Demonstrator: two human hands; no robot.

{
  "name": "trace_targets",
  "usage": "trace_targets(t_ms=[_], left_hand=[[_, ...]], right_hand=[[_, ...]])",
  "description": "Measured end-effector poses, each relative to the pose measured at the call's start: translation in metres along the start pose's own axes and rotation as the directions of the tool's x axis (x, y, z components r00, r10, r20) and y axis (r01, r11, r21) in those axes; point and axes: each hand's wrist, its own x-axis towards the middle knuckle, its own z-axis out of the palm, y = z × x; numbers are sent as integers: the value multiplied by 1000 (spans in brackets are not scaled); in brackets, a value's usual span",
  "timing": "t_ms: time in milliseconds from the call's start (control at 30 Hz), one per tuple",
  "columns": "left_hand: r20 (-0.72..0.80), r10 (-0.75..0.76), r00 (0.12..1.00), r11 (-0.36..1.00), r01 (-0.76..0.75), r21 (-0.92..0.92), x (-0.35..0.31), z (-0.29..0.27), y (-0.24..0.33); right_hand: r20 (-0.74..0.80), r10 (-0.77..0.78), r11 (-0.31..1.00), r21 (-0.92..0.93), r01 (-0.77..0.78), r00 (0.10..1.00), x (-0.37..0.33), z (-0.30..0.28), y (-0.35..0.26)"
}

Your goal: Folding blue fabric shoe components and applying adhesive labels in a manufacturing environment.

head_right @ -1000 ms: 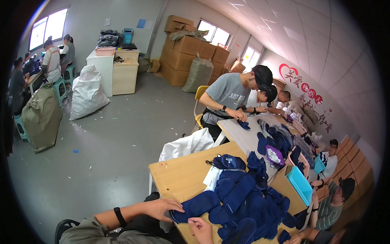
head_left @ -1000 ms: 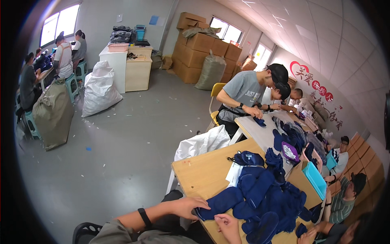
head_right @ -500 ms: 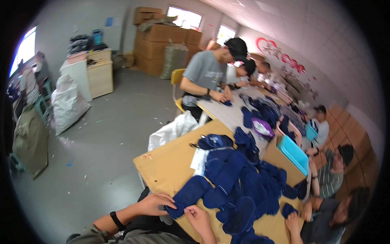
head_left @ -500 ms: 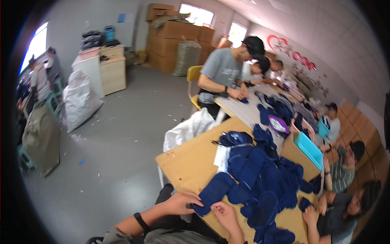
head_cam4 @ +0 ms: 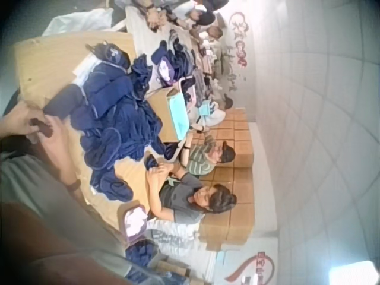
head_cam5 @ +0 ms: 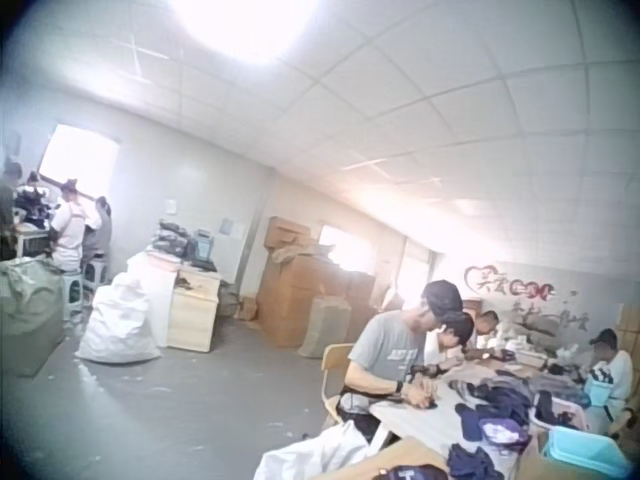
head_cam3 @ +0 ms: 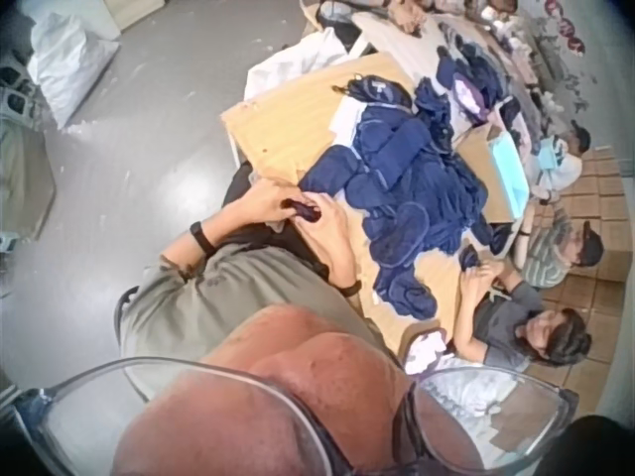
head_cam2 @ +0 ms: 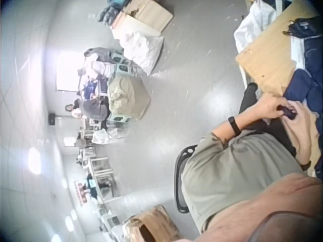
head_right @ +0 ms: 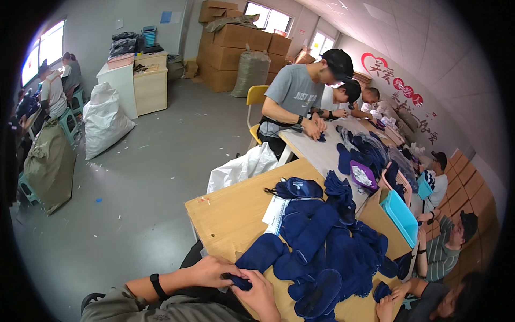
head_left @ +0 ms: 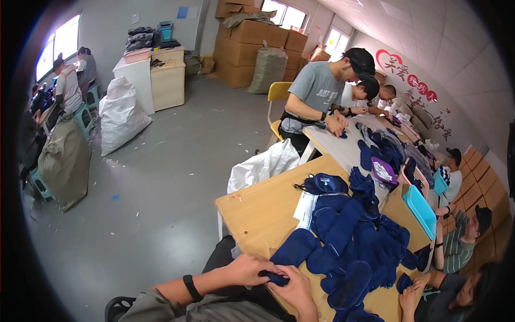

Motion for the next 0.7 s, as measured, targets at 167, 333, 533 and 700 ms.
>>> trace_targets(t_ms=[167, 333, 533, 700], left_hand=[[77, -182, 980, 972, 191, -139, 0, -8, 1], [-19, -12, 1000, 980, 8, -197, 4, -2, -12], [-207, 1, 978, 969, -52, -243, -12, 16, -26], [-260, 83, 962, 948, -157, -278, 2, 43, -33]], right_hand=[[-77, 67, 996, 56, -62, 995, -5, 2, -4], [-144, 137, 979, 168, -112, 980, -2, -5, -22], [-78, 120, 986, 128, -110, 990, -2, -6, -39], [-130, 6, 998, -63, -15, 991, -15, -9, -17]])
